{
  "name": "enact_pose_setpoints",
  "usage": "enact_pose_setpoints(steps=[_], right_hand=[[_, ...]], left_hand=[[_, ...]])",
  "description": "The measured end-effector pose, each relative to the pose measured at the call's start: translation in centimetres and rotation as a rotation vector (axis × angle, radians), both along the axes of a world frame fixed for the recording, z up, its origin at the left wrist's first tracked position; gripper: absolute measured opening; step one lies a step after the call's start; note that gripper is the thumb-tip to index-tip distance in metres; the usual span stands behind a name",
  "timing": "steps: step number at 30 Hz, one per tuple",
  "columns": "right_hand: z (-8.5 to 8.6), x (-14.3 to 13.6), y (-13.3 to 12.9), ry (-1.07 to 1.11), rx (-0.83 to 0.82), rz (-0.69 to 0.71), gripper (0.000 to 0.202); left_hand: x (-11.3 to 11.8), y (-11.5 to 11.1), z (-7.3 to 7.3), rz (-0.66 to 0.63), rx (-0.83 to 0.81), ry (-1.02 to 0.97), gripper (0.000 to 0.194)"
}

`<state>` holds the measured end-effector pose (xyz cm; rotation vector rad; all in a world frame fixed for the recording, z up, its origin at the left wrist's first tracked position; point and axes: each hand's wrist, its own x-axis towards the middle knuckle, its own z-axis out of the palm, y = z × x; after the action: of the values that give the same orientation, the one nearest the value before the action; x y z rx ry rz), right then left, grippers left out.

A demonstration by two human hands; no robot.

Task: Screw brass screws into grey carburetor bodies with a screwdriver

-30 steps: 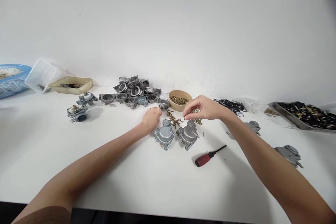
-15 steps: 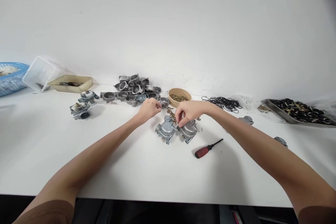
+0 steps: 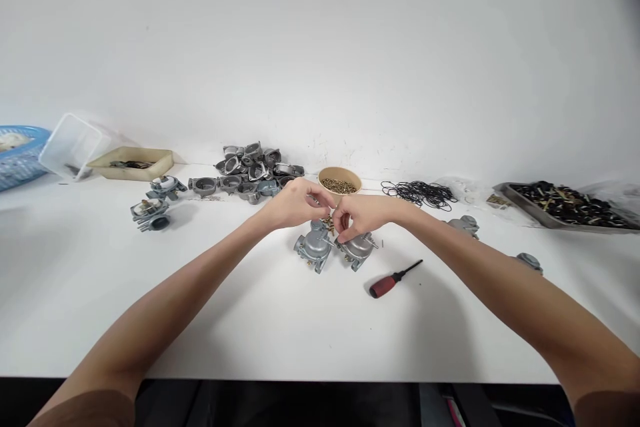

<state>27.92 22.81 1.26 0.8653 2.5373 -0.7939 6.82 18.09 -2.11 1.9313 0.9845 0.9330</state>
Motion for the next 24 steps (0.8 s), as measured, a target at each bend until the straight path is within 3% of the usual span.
enact_pose_setpoints(steps=[6,15,24], right_hand=[[0.1,0.6,-1.3,0.046,0.052,-0.009,0.014],[-0.8,1.7,-3.2,0.125,0.165,-0.027,0.011],[-0.9,1.9,-3.4,0.146,0.188,-0.014,0.007]], left_hand=[[0.1,0.3,-0.7,0.021,-0.004,0.021,0.015],[0.1,0.3,-0.7,0.034,0.003,0.021,0.015],[0.3,-0.1,-0.3,0.036,0.004,0.037,0.015]])
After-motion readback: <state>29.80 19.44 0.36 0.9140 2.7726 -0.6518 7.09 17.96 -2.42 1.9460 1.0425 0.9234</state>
